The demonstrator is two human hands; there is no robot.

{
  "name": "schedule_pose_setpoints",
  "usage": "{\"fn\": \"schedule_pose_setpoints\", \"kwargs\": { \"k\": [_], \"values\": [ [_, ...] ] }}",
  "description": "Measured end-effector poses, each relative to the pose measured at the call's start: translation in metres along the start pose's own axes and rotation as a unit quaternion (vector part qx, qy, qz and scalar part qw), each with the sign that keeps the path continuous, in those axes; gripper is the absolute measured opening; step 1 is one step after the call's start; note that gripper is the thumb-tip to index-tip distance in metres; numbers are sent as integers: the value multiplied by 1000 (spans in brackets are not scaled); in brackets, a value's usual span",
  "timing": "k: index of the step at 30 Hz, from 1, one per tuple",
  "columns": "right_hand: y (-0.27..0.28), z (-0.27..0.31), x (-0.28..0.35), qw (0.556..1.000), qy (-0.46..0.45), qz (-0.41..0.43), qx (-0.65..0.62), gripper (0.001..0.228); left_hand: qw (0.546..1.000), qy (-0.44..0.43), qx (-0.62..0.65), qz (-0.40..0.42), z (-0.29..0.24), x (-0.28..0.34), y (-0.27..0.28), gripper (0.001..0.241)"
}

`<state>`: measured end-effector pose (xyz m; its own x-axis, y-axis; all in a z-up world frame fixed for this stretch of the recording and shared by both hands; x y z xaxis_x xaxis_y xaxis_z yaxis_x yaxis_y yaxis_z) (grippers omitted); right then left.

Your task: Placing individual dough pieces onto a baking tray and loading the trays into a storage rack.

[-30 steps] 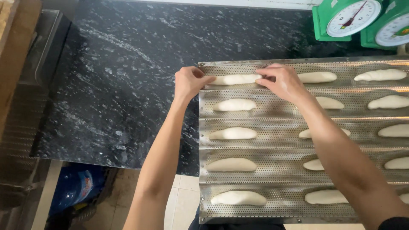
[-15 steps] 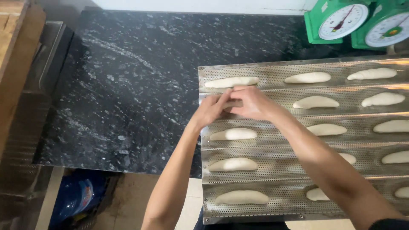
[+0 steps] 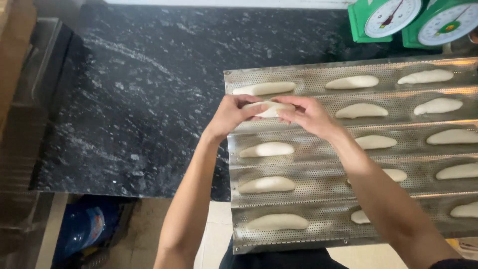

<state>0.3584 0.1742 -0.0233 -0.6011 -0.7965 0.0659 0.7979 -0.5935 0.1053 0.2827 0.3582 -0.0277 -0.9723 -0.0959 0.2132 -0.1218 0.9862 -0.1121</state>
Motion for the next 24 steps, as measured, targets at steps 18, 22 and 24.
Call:
{"fn": "schedule_pose_setpoints", "kwargs": {
  "k": [18, 22, 24],
  "values": [
    [15, 28, 18, 970, -88, -12, 225, 30, 929, -7, -364, -65, 44, -10, 12, 39],
    [18, 27, 24, 964, -130, -18, 233, 30, 907, 22, -418, -50, 71, -29, -15, 39],
    [20, 27, 27, 964, -123, -24, 234, 30, 908, 7, -415, -57, 74, -33, -18, 36]
  ]
}}
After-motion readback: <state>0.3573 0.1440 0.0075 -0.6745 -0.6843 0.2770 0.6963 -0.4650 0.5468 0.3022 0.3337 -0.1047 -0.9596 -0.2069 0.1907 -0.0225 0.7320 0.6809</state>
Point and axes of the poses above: each hand's wrist, its own x-axis away from the middle knuckle, its own y-axis out of the back of the hand, z = x × y, the point moved 7 cm from there along -x, towards the middle knuckle, and after that the axes turned 3 degrees about z, right-handed, at the moved point
